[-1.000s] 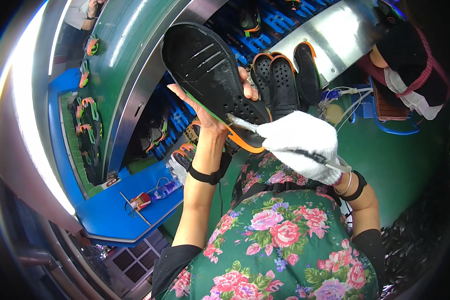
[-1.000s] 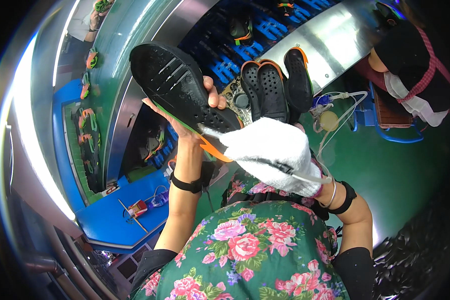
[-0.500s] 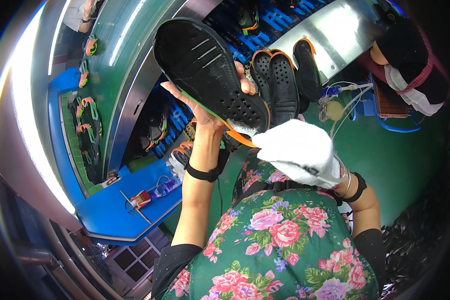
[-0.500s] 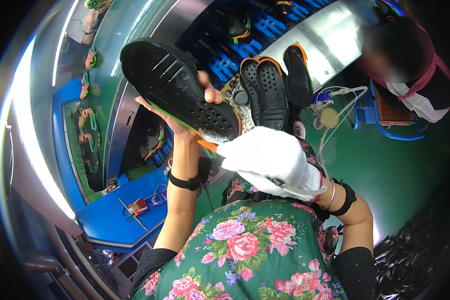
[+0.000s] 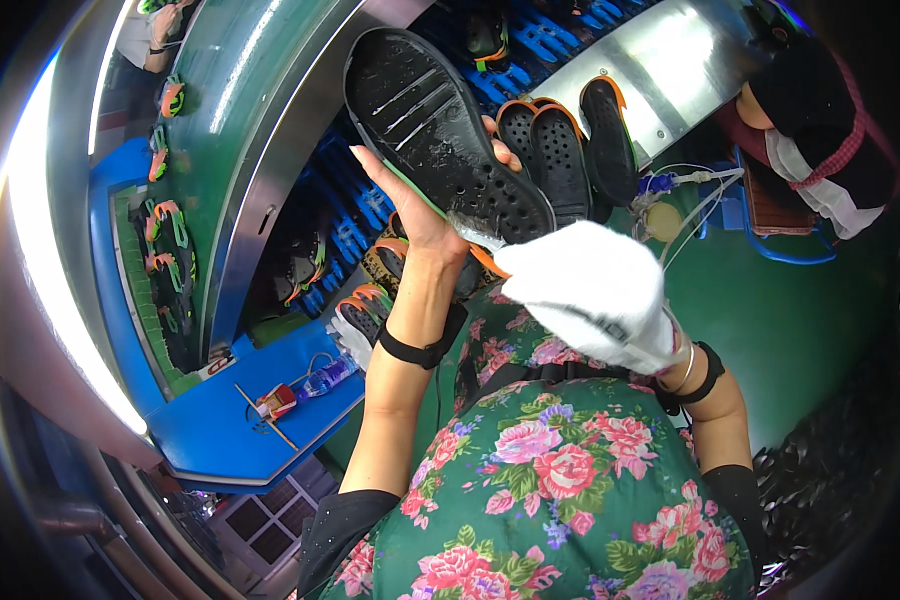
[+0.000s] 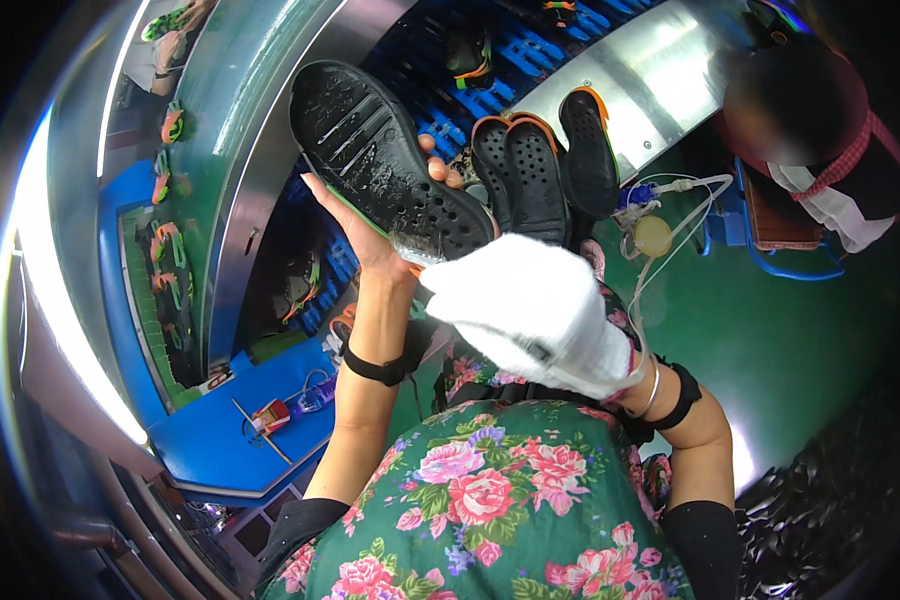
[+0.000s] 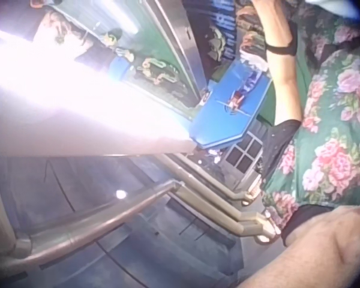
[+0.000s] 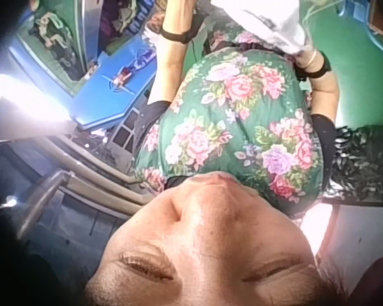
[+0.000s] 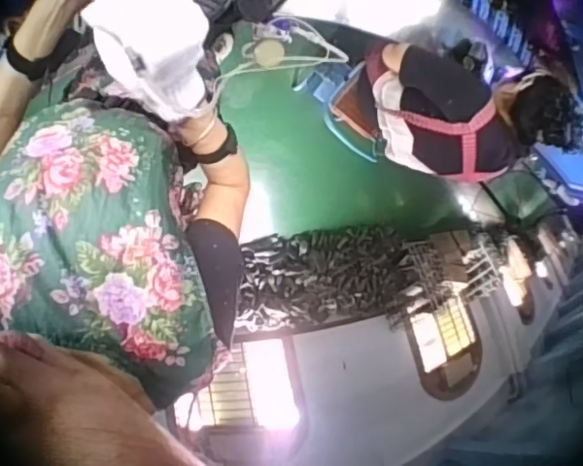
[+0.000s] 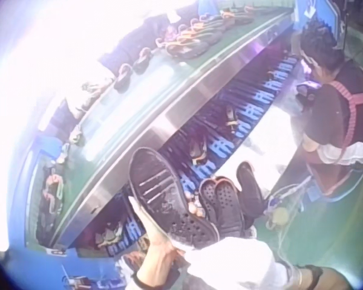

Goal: Applying adhesive to the bottom of shoe soles using a brush and cloth on a factory assembly line.

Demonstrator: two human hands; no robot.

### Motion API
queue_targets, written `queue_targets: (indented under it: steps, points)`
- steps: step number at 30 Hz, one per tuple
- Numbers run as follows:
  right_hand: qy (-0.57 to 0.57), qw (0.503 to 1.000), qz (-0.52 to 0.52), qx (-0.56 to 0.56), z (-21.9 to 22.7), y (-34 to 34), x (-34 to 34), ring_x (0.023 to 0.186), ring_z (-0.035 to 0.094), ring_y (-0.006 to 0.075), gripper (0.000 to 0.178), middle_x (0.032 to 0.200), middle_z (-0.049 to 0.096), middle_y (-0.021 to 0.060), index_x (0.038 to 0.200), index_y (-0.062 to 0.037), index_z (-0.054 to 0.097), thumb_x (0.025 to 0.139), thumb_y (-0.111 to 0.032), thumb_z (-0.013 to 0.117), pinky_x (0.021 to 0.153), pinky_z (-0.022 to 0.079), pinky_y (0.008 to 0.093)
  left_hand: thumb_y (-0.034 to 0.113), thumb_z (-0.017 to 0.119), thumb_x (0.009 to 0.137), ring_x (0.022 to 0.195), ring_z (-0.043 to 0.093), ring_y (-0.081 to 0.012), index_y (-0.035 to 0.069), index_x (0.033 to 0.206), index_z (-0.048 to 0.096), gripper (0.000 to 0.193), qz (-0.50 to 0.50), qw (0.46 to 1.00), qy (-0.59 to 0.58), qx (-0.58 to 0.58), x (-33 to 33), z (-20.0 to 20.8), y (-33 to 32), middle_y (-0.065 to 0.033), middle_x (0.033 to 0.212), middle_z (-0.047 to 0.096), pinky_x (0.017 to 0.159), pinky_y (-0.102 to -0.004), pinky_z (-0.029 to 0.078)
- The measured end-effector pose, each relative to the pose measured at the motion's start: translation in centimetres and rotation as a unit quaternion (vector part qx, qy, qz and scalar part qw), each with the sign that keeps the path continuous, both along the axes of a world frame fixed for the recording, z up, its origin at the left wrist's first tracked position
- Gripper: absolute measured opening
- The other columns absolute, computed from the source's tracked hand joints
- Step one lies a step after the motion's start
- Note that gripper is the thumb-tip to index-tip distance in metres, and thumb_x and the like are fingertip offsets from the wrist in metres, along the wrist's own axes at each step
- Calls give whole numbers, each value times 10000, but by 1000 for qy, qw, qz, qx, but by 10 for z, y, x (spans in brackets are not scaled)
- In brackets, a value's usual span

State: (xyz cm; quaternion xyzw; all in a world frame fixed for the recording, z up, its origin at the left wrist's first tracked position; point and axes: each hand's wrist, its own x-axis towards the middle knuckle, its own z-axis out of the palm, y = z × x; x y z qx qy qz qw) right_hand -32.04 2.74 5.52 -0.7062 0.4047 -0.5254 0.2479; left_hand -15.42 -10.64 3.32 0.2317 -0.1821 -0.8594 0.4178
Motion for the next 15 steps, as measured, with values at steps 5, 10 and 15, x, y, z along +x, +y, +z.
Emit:
queue_targets:
  steps: [5,10,15]
  points:
    - [-83,995,-59,25,-8,-4,-7,881,723,268,226,1012,749,123,940,-31,744,736,66,761,781,579,343,997,168,728,816,646,-315,-33,1157,585,1192,-42,997,60,-13,-6,3,-4,-184,912,661,798,-454,542]
    - [-94,993,-4,69,-1,-5,-9,875,724,270,205,1004,752,132,944,-36,750,756,44,759,783,579,349,978,229,749,820,607,-287,26,1229,542,1112,-44,995,24,-86,0,-9,-11,-162,1022,607,783,-437,503]
    - [-88,995,-33,44,-8,-8,-15,850,714,251,232,1010,753,108,966,-54,767,745,15,760,752,566,340,980,264,747,830,592,-262,55,1259,534,1091,-55,989,1,-134,1,-12,-22,-137,1097,582,763,-422,490]
